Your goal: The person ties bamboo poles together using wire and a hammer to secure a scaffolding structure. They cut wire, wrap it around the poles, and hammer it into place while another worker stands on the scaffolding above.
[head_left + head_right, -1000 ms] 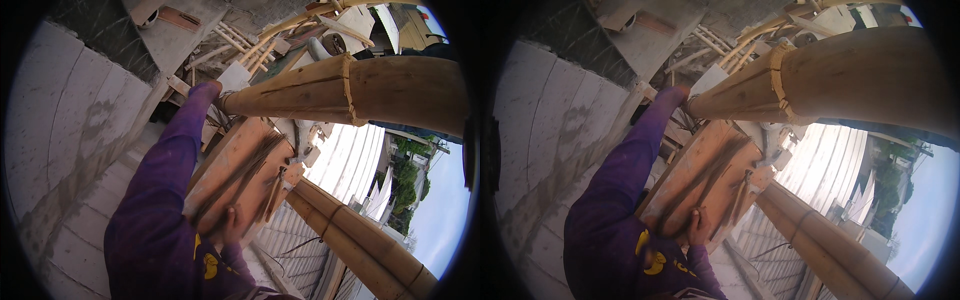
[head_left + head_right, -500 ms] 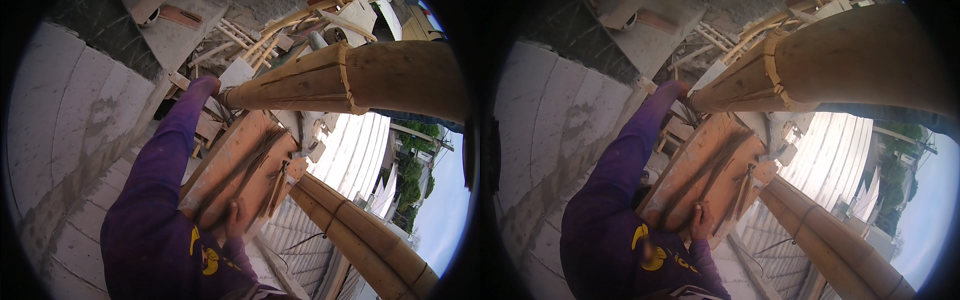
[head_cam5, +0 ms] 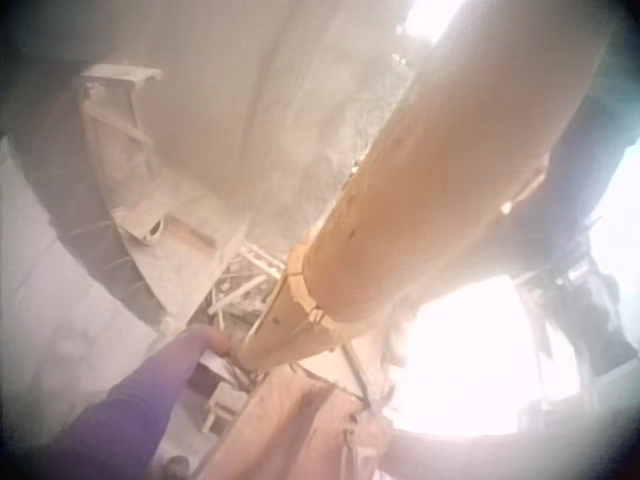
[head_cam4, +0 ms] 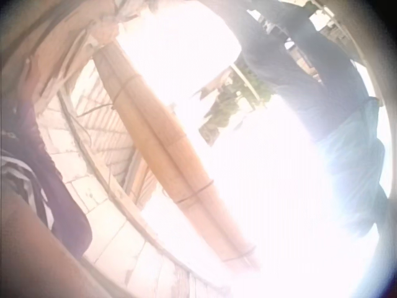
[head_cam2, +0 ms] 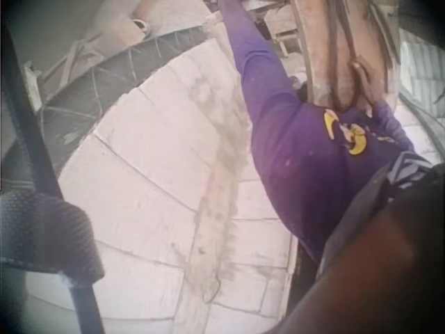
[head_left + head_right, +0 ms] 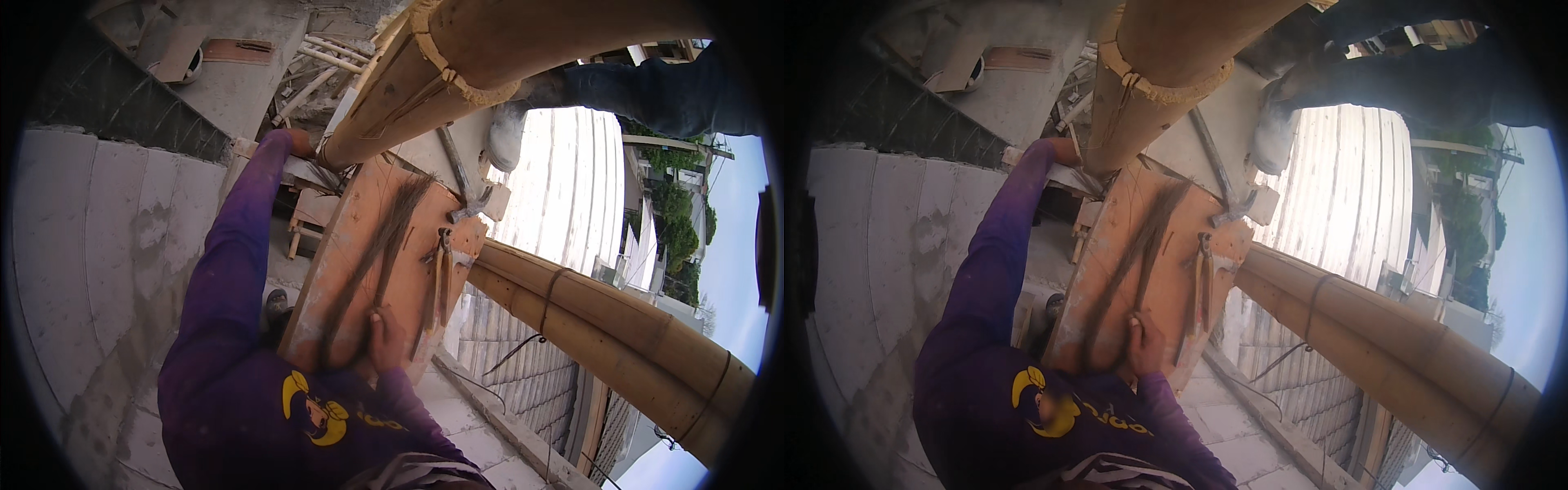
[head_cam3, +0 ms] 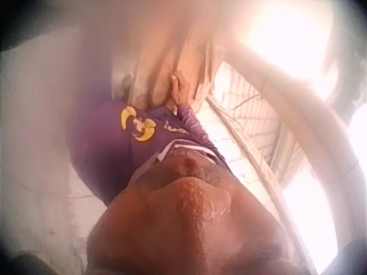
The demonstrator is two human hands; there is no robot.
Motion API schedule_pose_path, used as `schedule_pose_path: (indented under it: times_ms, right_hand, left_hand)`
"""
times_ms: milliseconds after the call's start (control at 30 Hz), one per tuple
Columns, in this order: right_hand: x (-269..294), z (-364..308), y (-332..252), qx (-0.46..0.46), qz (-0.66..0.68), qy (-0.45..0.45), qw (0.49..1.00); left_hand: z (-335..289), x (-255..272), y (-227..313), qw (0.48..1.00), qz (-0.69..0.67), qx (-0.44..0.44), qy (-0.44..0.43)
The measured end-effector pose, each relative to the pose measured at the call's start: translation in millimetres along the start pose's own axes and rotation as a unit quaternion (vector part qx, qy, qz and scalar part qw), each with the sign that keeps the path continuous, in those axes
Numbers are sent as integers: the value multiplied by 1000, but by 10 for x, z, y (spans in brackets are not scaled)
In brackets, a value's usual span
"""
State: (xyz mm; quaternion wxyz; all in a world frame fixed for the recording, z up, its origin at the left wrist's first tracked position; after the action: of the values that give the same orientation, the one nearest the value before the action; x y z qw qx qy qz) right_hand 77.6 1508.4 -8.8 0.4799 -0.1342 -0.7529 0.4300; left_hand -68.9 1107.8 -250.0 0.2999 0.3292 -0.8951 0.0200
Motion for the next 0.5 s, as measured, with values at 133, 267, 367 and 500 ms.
schedule_pose_path:
  times_ms: [133, 267, 367, 500]
  right_hand:
    - [8, -42, -32, 16, 12, 19, 1000]
    - [53, -4, -61, 37, 25, 44, 998]
    - [19, -23, 38, 31, 56, 35, 997]
    - [-6, -68, 265, -4, 186, 42, 982]
  left_hand:
    - [-40, 68, -77, 1000, 2, 30, -10]
    - [-94, 391, -380, 965, -194, 35, 175]
    - [-914, 636, -652, 841, -469, -28, 270]
    - [-1862, 76, -1115, 673, -721, -99, 135]
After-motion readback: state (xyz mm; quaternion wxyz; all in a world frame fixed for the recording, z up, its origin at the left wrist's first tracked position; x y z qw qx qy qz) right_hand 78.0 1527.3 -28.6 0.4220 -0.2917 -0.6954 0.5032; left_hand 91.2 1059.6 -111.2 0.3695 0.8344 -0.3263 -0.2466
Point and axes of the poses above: each hand's wrist, its own z-axis towards the middle knuckle, its own x-axis out of the back of the hand, y = z × x, the point moved 9 cm from there along z, towards the middle knuckle, and after that the axes turned 13 degrees about x, right-handed, at the moved point
